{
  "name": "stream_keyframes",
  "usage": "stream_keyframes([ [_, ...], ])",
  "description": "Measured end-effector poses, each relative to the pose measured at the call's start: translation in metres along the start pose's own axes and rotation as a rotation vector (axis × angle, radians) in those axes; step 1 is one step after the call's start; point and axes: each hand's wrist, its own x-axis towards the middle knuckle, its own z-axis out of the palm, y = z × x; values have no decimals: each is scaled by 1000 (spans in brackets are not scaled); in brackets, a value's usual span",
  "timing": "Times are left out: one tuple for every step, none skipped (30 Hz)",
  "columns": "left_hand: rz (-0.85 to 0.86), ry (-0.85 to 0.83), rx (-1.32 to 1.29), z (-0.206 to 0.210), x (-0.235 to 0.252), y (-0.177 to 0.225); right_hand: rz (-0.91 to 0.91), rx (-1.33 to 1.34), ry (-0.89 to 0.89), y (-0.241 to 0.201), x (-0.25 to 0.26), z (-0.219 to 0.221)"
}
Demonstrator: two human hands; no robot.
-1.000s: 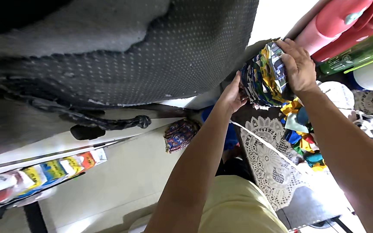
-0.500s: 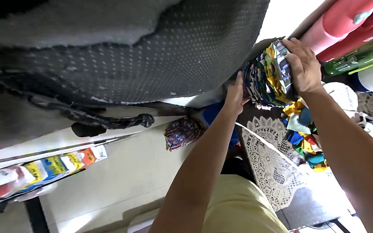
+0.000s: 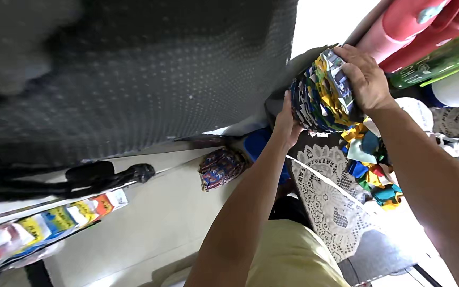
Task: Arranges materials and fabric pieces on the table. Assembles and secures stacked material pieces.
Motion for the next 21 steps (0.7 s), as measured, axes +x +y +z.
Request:
stream_keyframes([
  [-11, 0, -10, 0, 0, -3, -7, 2, -8, 1, 0, 0],
  [-26, -1, -26, -1, 0, -5, -17, 3, -16, 1, 0, 0],
  [-35, -1, -45, -1, 0, -8, -28, 6, -24, 1, 0, 0],
  [-36, -8, -57, -1, -1, -10, -42, 2, -28, 0, 0, 0],
  [-31, -14, -66, 0, -3, -12, -50, 3, -41, -1, 1, 0],
  [-27, -18, -69, 0, -5, -13, -53, 0, -59, -3, 1, 0],
  [-21, -26, -64, 0, -9, -15, -53, 0, -78, -5, 0, 0],
  [-15, -27, -59, 0, -13, -16, -48, 9, -95, -7, -1, -1],
  [-13, -30, -58, 1, -17, -17, -41, 22, -109, -8, -4, -2],
  [-16, -25, -57, 2, -21, -19, -42, 34, -112, -8, -6, -3],
  [-19, -19, -65, 4, -26, -21, -43, 45, -113, -7, -9, -3],
  [-21, -16, -77, 4, -31, -23, -41, 48, -124, -8, -13, -4],
  [-24, -18, -83, 4, -38, -26, -40, 48, -138, -9, -17, -4],
  [-27, -10, -100, 4, -44, -28, -42, 58, -142, -9, -21, -4],
  [-34, 9, -114, 5, -50, -31, -46, 67, -147, -10, -26, -4],
  [-46, 35, -117, 6, -56, -33, -52, 75, -154, -10, -30, -4],
  [-58, 61, -111, 7, -62, -35, -56, 80, -169, -11, -35, -4],
  [-71, 75, -115, 8, -68, -38, -46, 85, -198, -12, -41, -5],
  [-81, 83, -124, 8, -74, -42, -32, 97, -226, -14, -47, -7],
  [-89, 94, -137, 8, -80, -46, -19, 111, -243, -16, -52, -8],
  [-95, 110, -144, 9, -86, -50, -6, 127, -259, -17, -59, -8],
])
